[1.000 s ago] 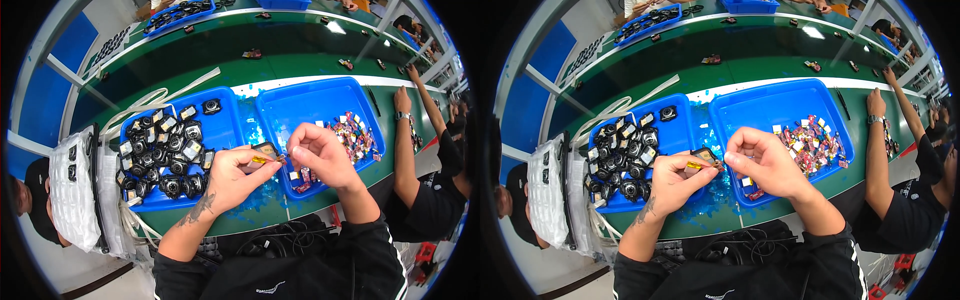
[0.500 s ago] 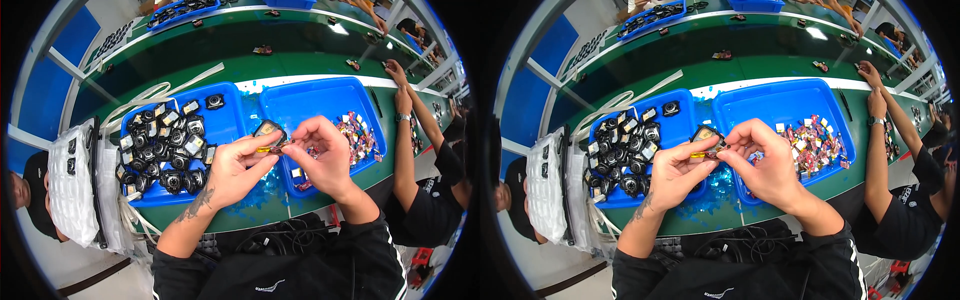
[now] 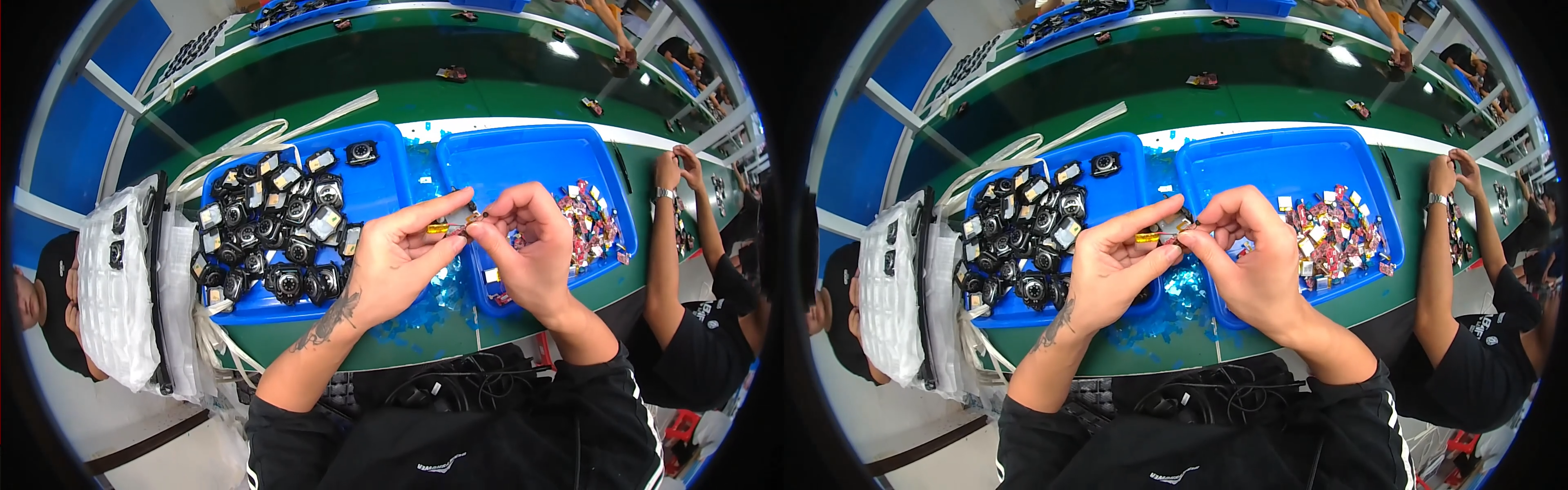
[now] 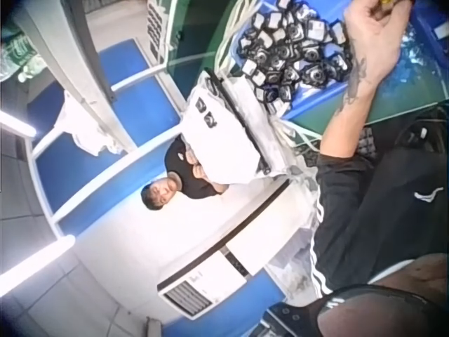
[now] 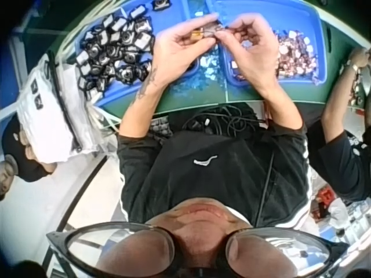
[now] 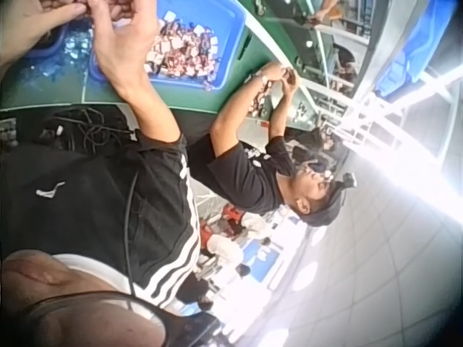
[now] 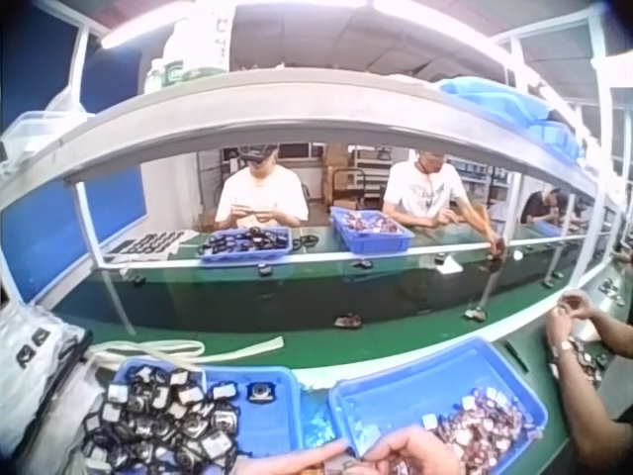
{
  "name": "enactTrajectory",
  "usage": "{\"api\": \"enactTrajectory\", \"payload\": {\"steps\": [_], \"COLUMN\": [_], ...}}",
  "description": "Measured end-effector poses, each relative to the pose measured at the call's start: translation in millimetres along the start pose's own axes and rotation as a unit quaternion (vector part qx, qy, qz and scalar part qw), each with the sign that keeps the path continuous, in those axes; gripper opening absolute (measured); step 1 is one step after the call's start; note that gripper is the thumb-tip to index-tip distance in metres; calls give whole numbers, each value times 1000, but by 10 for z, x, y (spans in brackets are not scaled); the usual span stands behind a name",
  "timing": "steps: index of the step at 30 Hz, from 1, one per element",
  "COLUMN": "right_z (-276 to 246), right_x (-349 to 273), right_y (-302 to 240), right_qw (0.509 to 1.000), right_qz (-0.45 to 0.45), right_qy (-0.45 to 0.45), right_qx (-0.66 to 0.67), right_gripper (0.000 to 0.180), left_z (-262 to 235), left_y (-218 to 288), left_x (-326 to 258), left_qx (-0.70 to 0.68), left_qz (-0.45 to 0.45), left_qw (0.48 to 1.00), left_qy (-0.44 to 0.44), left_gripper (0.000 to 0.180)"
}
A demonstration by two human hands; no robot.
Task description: Manually assemble components of a portable electronic device, specifically attaching thin strips and wiring.
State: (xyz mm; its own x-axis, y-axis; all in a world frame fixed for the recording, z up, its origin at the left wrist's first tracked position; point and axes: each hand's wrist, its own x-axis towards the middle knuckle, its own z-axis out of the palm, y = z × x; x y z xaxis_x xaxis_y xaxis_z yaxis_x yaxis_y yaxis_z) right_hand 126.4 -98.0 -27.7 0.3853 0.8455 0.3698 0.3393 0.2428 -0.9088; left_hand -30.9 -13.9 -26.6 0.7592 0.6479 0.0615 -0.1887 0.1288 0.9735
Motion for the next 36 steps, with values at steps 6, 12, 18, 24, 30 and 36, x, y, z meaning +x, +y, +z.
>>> {"api": "enactTrajectory", "payload": {"steps": [6,12,18,24,30,36], "right_z": [44,17,2,93,-35,-237], "right_x": [-9,-13,9,40,858,2207], "right_y": [24,-4,33,-9,128,1387], "right_qw": [1000,993,995,997,985,937], "right_qz": [-14,62,1,62,59,125], "right_qy": [18,7,19,-50,-160,-91], "right_qx": [14,97,-99,12,-28,-312], "right_gripper": [23,22,41,45,41,54], "left_z": [3,22,28,49,34,-408], "left_y": [7,4,-48,-124,-93,58], "left_x": [16,21,2,-42,18,160], "left_qx": [-40,-50,-34,-43,309,706], "left_qz": [14,7,0,10,164,159], "left_qw": [999,999,999,997,919,655], "left_qy": [1,-1,7,55,184,220], "left_gripper": [48,50,50,50,70,27]}}
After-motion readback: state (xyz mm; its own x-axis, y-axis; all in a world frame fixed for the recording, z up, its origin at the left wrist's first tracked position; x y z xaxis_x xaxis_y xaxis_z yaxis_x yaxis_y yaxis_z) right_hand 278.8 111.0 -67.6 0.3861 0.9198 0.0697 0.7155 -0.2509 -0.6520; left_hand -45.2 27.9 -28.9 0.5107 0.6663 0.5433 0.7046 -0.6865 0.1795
